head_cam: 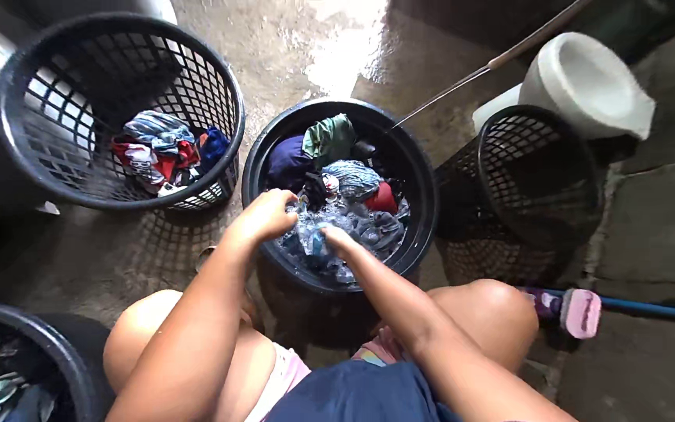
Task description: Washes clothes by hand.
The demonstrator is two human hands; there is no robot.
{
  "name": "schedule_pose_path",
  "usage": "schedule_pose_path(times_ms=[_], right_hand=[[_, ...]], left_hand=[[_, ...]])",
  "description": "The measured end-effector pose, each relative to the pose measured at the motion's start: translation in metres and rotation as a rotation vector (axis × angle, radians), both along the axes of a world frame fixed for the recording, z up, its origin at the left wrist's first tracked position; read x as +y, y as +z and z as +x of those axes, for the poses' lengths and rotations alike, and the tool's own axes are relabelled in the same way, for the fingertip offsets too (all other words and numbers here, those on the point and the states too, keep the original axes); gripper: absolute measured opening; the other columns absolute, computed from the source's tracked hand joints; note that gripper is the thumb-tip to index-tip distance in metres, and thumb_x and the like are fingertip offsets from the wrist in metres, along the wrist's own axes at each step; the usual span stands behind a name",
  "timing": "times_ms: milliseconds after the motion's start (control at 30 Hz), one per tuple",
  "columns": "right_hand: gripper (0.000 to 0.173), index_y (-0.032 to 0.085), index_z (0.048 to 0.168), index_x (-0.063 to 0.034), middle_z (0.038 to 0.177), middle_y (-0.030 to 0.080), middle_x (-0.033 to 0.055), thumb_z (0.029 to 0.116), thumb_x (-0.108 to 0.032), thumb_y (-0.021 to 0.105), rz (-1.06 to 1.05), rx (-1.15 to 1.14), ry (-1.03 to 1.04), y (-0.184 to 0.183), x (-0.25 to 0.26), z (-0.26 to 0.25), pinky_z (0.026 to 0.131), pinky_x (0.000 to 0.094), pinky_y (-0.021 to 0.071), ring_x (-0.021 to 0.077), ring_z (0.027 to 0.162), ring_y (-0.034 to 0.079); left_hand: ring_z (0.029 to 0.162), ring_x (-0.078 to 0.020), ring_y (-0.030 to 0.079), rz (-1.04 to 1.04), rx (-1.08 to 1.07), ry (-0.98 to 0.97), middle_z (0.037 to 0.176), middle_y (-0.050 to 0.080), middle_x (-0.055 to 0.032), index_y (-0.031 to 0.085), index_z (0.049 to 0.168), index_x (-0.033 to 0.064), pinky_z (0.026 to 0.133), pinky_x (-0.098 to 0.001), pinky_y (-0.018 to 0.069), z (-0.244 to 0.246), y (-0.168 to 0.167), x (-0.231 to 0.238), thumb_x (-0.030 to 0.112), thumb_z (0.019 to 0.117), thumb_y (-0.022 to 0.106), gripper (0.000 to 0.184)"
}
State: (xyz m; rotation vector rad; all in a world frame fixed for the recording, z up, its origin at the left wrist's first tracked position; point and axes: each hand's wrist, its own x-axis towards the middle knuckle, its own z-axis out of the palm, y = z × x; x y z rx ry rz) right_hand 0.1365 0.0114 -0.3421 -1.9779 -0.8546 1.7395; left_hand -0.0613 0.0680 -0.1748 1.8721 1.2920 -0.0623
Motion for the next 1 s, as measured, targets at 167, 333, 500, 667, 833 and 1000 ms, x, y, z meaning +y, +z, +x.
schedule_pose_path(times_ms=[167,333,500,667,833,1000], right_hand=[[0.028,0.061,0.115,-0.0079,0.088,0.067,0.0036,0.1095,-0.025,0.039,0.322,0.384,-0.173,0.191,-0.003,0.019,0.07,0.0344,0.0577,0.0128,0.077,0.065],[0.035,0.063,0.097,-0.0153,0.083,0.07,-0.0032,0.11,-0.016,0.03,0.837,0.588,-0.303,0.351,-0.041,0.044,0.073,0.0274,0.0612,0.0061,0.079,0.069],[0.035,0.061,0.104,-0.0143,0.09,0.069,-0.0009,0.1118,-0.023,0.028,0.978,0.494,-0.493,0.354,-0.05,0.075,0.078,0.034,0.0619,0.0102,0.086,0.069],[0.03,0.064,0.124,-0.0043,0.1,0.069,0.011,0.1063,-0.022,0.048,0.537,-0.022,-0.194,0.174,-0.042,0.101,0.077,0.0425,0.0582,0.0197,0.086,0.067],[0.052,0.052,0.15,-0.0046,0.141,0.058,0.0283,0.1027,-0.024,0.061,0.09,-0.357,0.299,0.061,-0.038,0.094,0.112,0.0626,0.0407,0.0434,0.133,0.054],[0.048,0.059,0.143,-0.0063,0.139,0.061,0.0216,0.0995,-0.024,0.069,0.21,-0.31,0.277,0.058,-0.036,0.099,0.111,0.0574,0.044,0.0374,0.13,0.058]], left_hand=[[0.143,-0.0409,0.043,-0.074,-0.196,0.025,0.158,0.036,-0.0257,0.024,0.163,0.0061,0.115,-0.0592,0.0392,0.03,-0.046,-0.02,0.015,0.0686,0.096,0.119],[0.129,-0.0349,0.058,-0.069,-0.251,-0.013,0.139,0.058,-0.0232,0.042,0.152,0.0016,0.111,-0.0551,0.0455,0.061,-0.076,-0.038,0.021,0.0751,0.093,0.094],[0.108,-0.0246,0.067,-0.149,-0.475,0.24,0.117,0.069,-0.0152,0.062,0.129,0.0025,0.096,-0.048,0.0544,0.07,-0.05,-0.05,0.009,0.0954,0.067,0.034],[0.095,-0.0134,0.069,-0.175,-0.845,0.306,0.111,0.07,-0.0053,0.057,0.135,0.0096,0.083,-0.0369,0.0602,0.064,-0.007,-0.061,0.011,0.0957,0.059,0.04],[0.103,-0.0232,0.068,-0.138,-0.506,0.279,0.116,0.069,-0.0145,0.057,0.135,0.0041,0.09,-0.0461,0.0567,0.075,-0.046,-0.053,0.006,0.0946,0.063,0.041],[0.13,-0.0422,0.055,-0.259,0.184,0.191,0.137,0.058,-0.0292,0.05,0.143,-0.0026,0.109,-0.0606,0.0428,0.063,-0.134,-0.04,0.018,0.0912,0.073,0.06]])
